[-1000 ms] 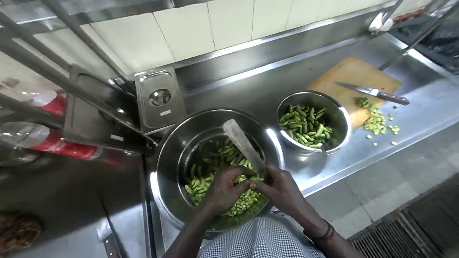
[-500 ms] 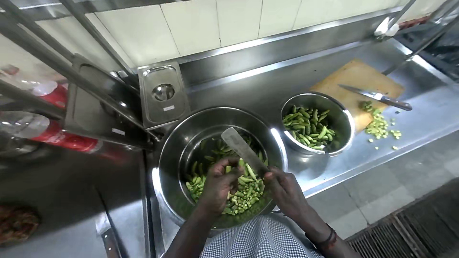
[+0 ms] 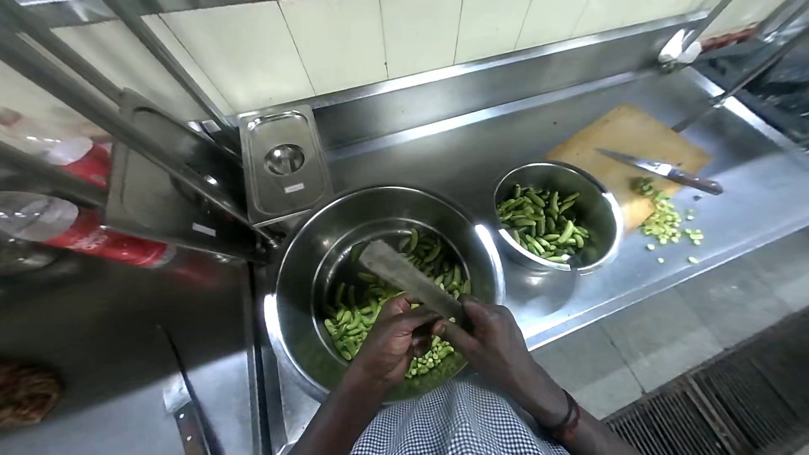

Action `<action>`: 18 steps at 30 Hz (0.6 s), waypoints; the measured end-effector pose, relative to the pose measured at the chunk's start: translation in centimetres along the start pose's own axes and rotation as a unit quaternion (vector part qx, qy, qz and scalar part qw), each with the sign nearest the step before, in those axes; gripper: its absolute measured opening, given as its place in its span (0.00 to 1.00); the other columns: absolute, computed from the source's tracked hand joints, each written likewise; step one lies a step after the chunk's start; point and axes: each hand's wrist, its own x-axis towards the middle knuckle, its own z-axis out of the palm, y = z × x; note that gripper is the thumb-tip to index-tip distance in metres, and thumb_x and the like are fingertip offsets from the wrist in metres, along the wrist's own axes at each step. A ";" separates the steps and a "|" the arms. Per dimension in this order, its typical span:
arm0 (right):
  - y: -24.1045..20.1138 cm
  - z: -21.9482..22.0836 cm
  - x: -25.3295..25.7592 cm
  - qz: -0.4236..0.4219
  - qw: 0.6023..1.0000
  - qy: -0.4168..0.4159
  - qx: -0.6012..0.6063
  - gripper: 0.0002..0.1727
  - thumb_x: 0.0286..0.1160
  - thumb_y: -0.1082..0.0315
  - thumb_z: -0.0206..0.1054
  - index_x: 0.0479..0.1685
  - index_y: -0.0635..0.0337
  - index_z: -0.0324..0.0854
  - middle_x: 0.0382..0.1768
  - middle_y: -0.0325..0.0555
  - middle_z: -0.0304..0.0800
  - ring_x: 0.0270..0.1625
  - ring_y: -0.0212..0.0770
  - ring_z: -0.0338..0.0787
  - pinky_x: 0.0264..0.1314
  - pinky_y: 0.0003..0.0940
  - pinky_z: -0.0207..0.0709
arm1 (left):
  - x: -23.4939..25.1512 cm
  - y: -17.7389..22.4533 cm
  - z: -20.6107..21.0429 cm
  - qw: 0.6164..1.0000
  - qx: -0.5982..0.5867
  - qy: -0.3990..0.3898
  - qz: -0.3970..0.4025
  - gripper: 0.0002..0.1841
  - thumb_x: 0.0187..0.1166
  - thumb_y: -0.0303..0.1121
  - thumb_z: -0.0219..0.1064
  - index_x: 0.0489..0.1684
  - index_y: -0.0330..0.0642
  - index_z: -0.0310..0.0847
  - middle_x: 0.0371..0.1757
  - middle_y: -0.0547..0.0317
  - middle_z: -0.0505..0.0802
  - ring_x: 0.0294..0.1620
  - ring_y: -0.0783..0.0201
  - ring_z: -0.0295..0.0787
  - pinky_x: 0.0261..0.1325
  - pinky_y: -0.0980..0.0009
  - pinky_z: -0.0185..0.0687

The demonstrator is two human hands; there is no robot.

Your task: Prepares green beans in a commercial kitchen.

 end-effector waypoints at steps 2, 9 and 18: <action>0.2 0.1 -0.1 -0.005 1.000 -0.002 -0.011 0.25 0.76 0.35 0.65 0.26 0.46 0.78 0.13 0.28 0.68 0.15 0.29 0.70 0.17 0.31 0.67 | 0.1 0.0 0.1 0.999 -0.011 0.026 0.015 0.04 0.80 0.25 0.63 0.39 0.43 0.84 0.22 0.58 0.82 0.14 0.75 0.69 0.17 0.81 0.67; 1.2 -1.6 -0.3 0.016 0.999 0.042 0.022 0.30 0.86 0.33 0.48 0.29 0.46 0.78 0.13 0.31 0.69 0.14 0.31 0.70 0.14 0.33 0.66 | 1.1 2.1 -1.0 0.992 -0.045 0.089 0.073 0.12 0.84 0.37 0.52 0.51 0.47 0.82 0.48 0.53 0.89 0.51 0.52 0.90 0.63 0.46 0.85; 1.6 -2.0 0.0 0.061 0.997 0.035 0.007 0.27 0.81 0.34 0.56 0.37 0.48 0.80 0.17 0.31 0.74 0.17 0.31 0.75 0.18 0.35 0.72 | 5.0 0.8 -2.2 0.654 0.757 -0.015 0.001 0.12 0.80 0.37 0.70 0.57 0.50 0.90 0.57 0.49 0.91 0.58 0.47 0.89 0.62 0.42 0.83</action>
